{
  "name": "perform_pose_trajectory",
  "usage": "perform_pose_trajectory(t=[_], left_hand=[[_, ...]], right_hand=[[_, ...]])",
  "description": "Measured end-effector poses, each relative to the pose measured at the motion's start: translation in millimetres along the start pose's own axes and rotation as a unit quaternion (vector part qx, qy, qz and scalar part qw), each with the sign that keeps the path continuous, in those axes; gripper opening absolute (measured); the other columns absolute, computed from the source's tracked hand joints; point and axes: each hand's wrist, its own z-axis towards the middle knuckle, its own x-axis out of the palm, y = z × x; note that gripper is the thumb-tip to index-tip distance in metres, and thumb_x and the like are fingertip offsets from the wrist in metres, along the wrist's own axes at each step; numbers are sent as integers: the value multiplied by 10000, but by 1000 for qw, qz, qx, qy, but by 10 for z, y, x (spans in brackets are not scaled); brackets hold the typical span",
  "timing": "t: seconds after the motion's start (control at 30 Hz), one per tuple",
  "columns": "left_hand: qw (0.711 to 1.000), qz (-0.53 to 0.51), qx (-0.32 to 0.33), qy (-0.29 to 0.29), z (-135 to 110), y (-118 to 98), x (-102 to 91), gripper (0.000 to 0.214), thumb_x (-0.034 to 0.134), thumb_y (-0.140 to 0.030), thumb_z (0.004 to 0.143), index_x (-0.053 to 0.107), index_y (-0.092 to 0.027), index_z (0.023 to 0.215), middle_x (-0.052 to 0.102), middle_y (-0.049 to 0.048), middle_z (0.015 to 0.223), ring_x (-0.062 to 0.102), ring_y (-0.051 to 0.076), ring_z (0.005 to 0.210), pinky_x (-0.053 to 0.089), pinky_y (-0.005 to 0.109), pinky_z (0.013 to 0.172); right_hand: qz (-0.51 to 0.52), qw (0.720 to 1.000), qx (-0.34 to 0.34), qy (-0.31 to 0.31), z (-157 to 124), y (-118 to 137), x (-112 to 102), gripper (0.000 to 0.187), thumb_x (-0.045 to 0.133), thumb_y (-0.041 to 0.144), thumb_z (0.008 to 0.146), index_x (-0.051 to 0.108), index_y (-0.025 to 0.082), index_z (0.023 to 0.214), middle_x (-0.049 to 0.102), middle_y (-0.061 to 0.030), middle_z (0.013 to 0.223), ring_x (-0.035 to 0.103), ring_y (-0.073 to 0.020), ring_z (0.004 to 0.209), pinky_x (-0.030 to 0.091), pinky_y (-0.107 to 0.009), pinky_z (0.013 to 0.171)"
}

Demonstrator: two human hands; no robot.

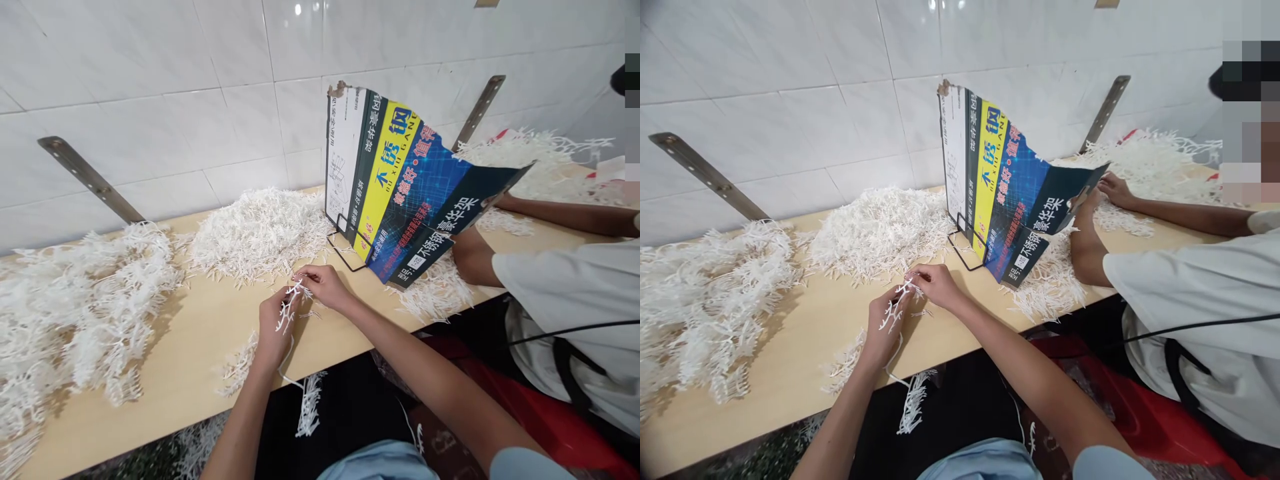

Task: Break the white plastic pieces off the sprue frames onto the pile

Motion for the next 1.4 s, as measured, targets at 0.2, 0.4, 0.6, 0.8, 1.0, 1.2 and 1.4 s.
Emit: perform_pose_trajectory(t=[0.2, 0.4, 0.6, 0.8, 1.0, 1.2, 1.4], left_hand=[[999, 0, 28, 35, 20, 56, 2, 489, 593, -540, 960, 511, -189, 630, 387, -22, 591, 347, 130, 576, 247, 266, 549], [999, 18, 10, 38, -45, 14, -4, 516, 604, -553, 959, 432, -205, 618, 333, -33, 591, 329, 129, 574, 238, 281, 551], [999, -23, -15, -23, -52, -99, 2, 465, 570, -564, 988, 450, -224, 696, 368, -30, 646, 353, 150, 618, 289, 301, 587], [999, -48, 11, -12, -47, -79, -9, 332, 590, -492, 985, 651, -208, 824, 597, 15, 755, 519, 195, 717, 411, 309, 664], [1000, 1, 7, 11, -98, -44, -43, 498, 606, -500, 977, 404, -224, 616, 331, -30, 599, 324, 148, 584, 248, 308, 561], [998, -28, -6, -62, -69, -93, 4, 472, 552, -575, 1004, 457, -229, 698, 396, -34, 637, 371, 149, 604, 309, 307, 589], [997, -14, 17, -68, -44, 25, -21, 384, 553, -540, 1008, 591, -214, 810, 508, -17, 672, 436, 162, 637, 335, 292, 602]], right_hand=[[-53, 992, 45, -109, -5, -68, -32, 246, 658, 317, 873, 689, 186, 667, 617, 8, 574, 544, -145, 573, 380, -257, 572], [-37, 982, 66, -172, 100, -98, -77, 332, 543, 432, 980, 701, 182, 829, 692, -45, 731, 578, -160, 637, 439, -269, 608], [21, 998, 33, -39, 9, 88, -40, 389, 634, 433, 965, 718, 194, 1260, 770, -82, 1145, 685, -217, 1032, 499, -315, 878], [34, 997, 55, 43, 13, -47, 9, 190, 713, 338, 863, 788, 166, 828, 773, -43, 818, 676, -188, 783, 478, -263, 685], [83, 982, 103, -138, 176, -174, -53, 267, 557, 340, 940, 716, 165, 816, 678, -31, 657, 530, -127, 546, 401, -241, 538], [-28, 998, -6, -58, 58, 14, -21, 380, 636, 358, 951, 702, 226, 1301, 734, -91, 1293, 674, -219, 1094, 523, -330, 912], [10, 996, 22, 91, -48, 114, 1, 344, 723, 511, 898, 824, 186, 948, 786, -45, 854, 699, -206, 803, 507, -279, 719]])
